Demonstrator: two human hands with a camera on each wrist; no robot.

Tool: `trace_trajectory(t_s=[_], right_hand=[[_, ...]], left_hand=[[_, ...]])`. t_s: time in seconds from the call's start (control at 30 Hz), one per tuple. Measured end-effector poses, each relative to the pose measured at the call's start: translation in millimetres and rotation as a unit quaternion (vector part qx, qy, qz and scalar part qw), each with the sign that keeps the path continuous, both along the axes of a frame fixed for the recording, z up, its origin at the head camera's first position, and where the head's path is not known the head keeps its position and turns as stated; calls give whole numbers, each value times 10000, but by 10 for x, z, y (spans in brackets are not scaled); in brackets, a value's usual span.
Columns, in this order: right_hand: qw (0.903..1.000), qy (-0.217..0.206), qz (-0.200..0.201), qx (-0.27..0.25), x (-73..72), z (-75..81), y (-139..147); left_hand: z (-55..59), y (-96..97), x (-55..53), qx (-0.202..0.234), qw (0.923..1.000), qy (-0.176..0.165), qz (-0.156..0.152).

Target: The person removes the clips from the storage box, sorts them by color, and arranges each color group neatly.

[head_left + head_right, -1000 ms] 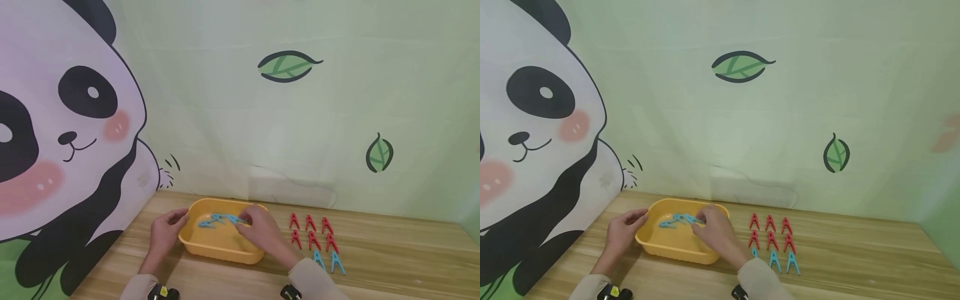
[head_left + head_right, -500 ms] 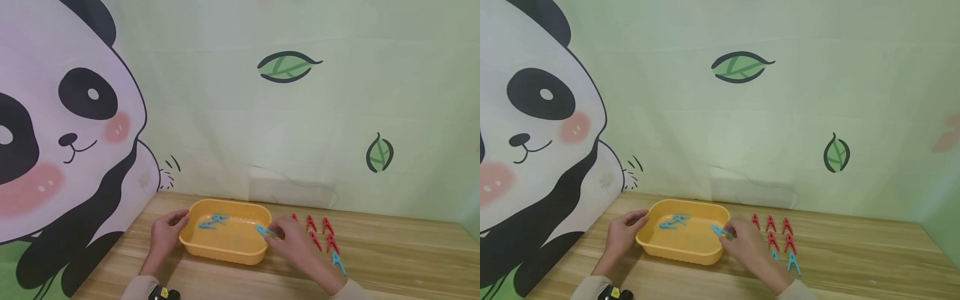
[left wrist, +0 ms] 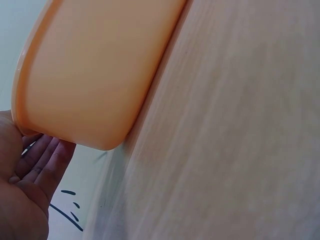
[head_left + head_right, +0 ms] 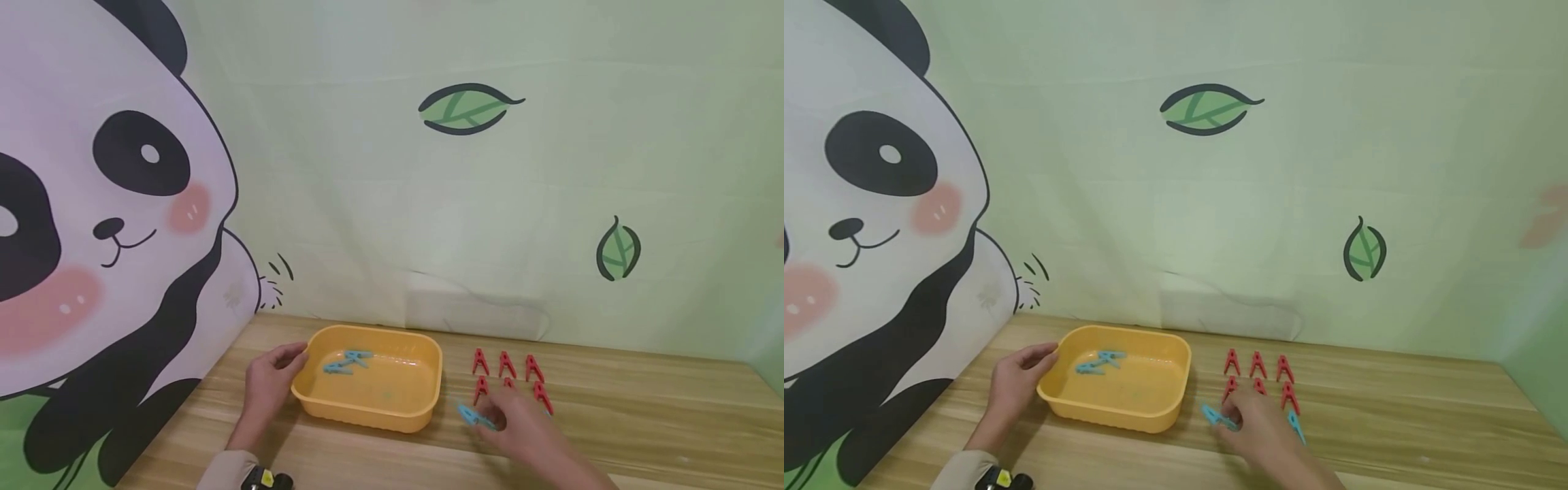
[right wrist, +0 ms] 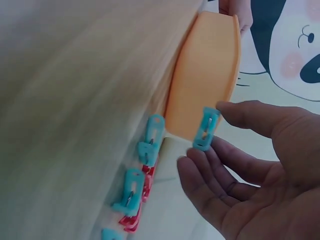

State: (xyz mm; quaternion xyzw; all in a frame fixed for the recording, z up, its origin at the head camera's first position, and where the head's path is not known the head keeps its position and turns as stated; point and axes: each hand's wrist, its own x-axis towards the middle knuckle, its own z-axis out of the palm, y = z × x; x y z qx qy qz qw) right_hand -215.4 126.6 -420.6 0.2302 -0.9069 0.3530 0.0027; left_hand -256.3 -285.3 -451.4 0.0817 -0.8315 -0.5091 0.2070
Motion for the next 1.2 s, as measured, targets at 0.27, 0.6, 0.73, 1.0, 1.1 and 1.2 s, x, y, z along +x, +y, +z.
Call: trace_trajectory(t_s=[0.27, 0.6, 0.73, 1.0, 1.1, 1.2], right_hand=[[9901, -1286, 430, 357, 93, -81, 158], [9833, -1705, 367, 526, 32, -266, 244], [9826, -1685, 700, 361, -225, -707, 423], [9823, -1804, 365, 352, -29, -371, 277], [9823, -1807, 228, 431, 75, -191, 208], [9838, -1738, 62, 441, 106, -143, 189]], left_hand=[[-3, -6, 3, 34, 10000, 21, -41], [-6, -13, -6, 14, 10000, 27, -14], [-11, -7, -12, 15, 10000, 26, 2], [2, 1, -3, 44, 10000, -63, 25], [6, 3, -1, 38, 9999, -94, 37], [9, 4, 1, 17, 9999, -106, 35]])
